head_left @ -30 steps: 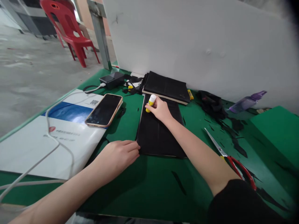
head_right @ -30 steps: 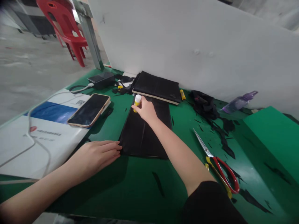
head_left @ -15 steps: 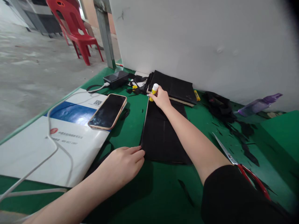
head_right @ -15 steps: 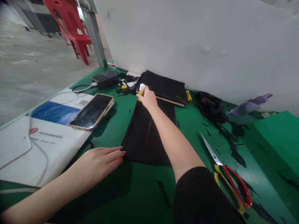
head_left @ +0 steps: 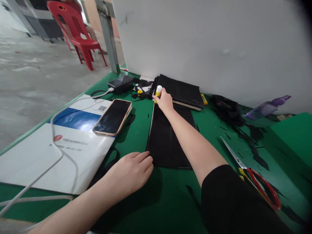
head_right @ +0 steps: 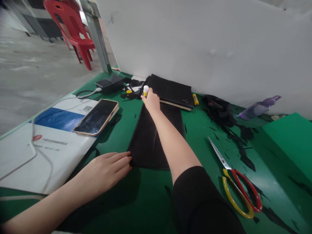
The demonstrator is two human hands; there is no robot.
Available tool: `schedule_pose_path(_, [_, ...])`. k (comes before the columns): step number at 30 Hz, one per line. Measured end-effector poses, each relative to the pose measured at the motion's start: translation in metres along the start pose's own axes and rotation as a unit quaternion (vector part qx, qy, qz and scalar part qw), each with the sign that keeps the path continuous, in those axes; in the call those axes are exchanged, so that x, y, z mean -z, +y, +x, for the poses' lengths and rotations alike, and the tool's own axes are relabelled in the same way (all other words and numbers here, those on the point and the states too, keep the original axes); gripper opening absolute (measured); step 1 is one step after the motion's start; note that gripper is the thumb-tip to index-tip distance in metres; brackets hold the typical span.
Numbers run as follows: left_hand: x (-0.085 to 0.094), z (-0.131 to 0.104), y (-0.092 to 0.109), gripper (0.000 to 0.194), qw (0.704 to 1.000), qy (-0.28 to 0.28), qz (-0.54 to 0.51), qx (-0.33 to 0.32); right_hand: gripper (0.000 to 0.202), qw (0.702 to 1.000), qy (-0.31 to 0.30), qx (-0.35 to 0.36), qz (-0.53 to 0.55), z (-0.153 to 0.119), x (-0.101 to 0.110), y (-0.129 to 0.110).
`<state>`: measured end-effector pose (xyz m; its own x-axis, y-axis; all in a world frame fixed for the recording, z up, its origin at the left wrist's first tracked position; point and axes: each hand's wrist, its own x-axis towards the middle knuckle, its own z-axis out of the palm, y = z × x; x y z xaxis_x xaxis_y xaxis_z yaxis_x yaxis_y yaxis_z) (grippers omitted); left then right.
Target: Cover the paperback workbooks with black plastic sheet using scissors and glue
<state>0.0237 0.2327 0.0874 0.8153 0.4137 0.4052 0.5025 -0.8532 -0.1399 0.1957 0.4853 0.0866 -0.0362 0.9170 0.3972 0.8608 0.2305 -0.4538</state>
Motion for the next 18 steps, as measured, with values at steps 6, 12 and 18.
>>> schedule_pose_path(6, [0.003, 0.004, 0.000, 0.027, 0.999, 0.024, -0.012, 0.017, 0.030, 1.000, -0.003, 0.003, -0.006, -0.006, 0.004, -0.003])
schedule_pose_path(12, [0.005, 0.007, 0.001, 0.029, 0.999, 0.024, -0.023, 0.025, 0.030, 0.999, 0.004, 0.007, 0.031, -0.006, 0.000, 0.002])
schedule_pose_path(18, [0.004, 0.007, 0.001, 0.028, 0.998, 0.044, -0.040, 0.033, 0.029, 0.991, 0.060, 0.019, 0.116, -0.023, 0.001, 0.003])
